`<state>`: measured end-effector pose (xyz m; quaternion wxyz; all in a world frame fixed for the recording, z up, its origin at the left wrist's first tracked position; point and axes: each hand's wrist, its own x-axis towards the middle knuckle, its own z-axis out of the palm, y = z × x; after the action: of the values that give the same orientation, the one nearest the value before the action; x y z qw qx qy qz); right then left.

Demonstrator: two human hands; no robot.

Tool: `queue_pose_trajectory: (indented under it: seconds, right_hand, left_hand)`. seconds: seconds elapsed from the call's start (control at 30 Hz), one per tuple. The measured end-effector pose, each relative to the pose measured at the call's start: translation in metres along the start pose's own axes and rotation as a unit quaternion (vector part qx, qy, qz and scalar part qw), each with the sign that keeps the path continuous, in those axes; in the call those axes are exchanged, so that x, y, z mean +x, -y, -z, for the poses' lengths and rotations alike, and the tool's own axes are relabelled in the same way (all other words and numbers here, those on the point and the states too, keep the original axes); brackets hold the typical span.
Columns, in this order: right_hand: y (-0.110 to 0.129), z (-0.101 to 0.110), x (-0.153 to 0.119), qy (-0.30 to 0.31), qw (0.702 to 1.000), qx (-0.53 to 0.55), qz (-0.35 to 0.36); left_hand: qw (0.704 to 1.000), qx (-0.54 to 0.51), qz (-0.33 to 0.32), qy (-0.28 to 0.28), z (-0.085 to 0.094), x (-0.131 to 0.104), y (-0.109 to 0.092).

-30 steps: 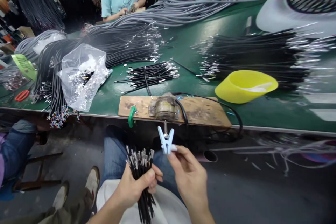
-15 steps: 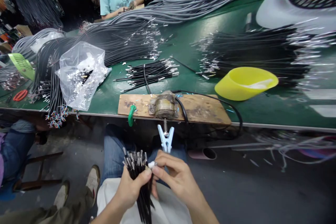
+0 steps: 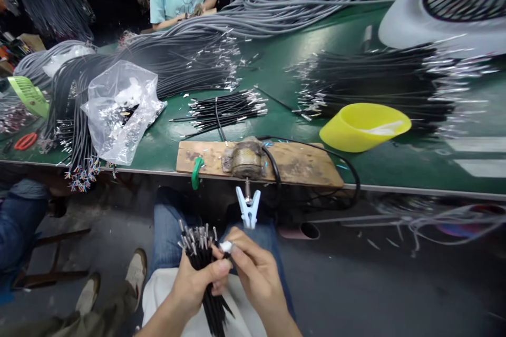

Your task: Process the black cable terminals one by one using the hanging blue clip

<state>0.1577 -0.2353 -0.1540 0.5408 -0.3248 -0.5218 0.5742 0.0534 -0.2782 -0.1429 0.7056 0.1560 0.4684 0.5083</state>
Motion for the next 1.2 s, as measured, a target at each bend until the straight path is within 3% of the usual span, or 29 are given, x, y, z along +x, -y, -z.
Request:
queue_pose_trajectory:
  seconds: [0.07, 0.17, 0.27, 0.4, 0.47, 0.57, 0.63, 0.7, 0.77, 0.83, 0.87, 0.93, 1.03, 1.2]
  right_hand:
    - [-0.005, 0.002, -0.002, 0.018, 0.995, 0.078, -0.063]
    - [-0.005, 0.006, -0.001, 0.001, 0.987, 0.111, -0.113]
    - [0.005, 0.01, 0.004, -0.005, 0.992, 0.074, -0.104]
    - [0.016, 0.01, 0.012, 0.039, 0.996, 0.031, -0.077]
    - [0.018, 0.007, 0.012, 0.033, 0.997, 0.035, -0.052]
    - [0.02, 0.0, 0.009, -0.046, 0.997, -0.047, 0.039]
    - [0.022, -0.001, 0.007, -0.104, 0.976, -0.149, 0.12]
    - [0.024, 0.002, 0.008, -0.107, 0.961, -0.201, 0.154]
    - [0.025, 0.008, 0.011, -0.036, 0.983, -0.144, 0.104]
    - [0.024, 0.014, 0.014, 0.052, 0.999, 0.011, 0.0]
    - [0.023, 0.016, 0.016, 0.077, 0.991, 0.095, -0.058]
    - [0.019, 0.018, 0.019, 0.081, 0.96, 0.211, -0.162]
    - [0.011, 0.021, 0.022, 0.068, 0.93, 0.241, -0.267]
    - [0.011, 0.035, 0.038, 0.063, 0.933, 0.22, -0.278]
  left_hand:
    - [1.0, -0.003, 0.009, 0.004, 0.0, -0.001, -0.001]
    - [1.0, 0.001, 0.02, 0.003, 0.0, -0.002, -0.001]
    - [0.999, 0.009, 0.034, 0.004, 0.001, -0.002, -0.005]
    - [0.998, 0.022, 0.053, 0.022, 0.001, -0.001, -0.012]
    - [0.998, 0.027, 0.055, 0.031, -0.001, 0.0, -0.013]
    - [0.998, 0.035, 0.04, 0.026, -0.006, 0.002, -0.01]
    - [0.999, 0.045, 0.019, 0.011, -0.009, 0.004, -0.007]
    - [0.998, 0.066, 0.001, 0.007, -0.011, 0.005, -0.007]
    - [0.995, 0.1, -0.009, 0.027, -0.011, 0.007, -0.011]
    - [0.988, 0.143, -0.028, 0.056, -0.011, 0.007, -0.019]
    - [0.983, 0.165, -0.045, 0.066, -0.011, 0.008, -0.025]
    - [0.972, 0.208, -0.09, 0.069, -0.013, 0.008, -0.036]
    - [0.949, 0.272, -0.146, 0.069, -0.018, 0.009, -0.05]
    - [0.914, 0.346, -0.205, 0.064, -0.024, 0.01, -0.052]
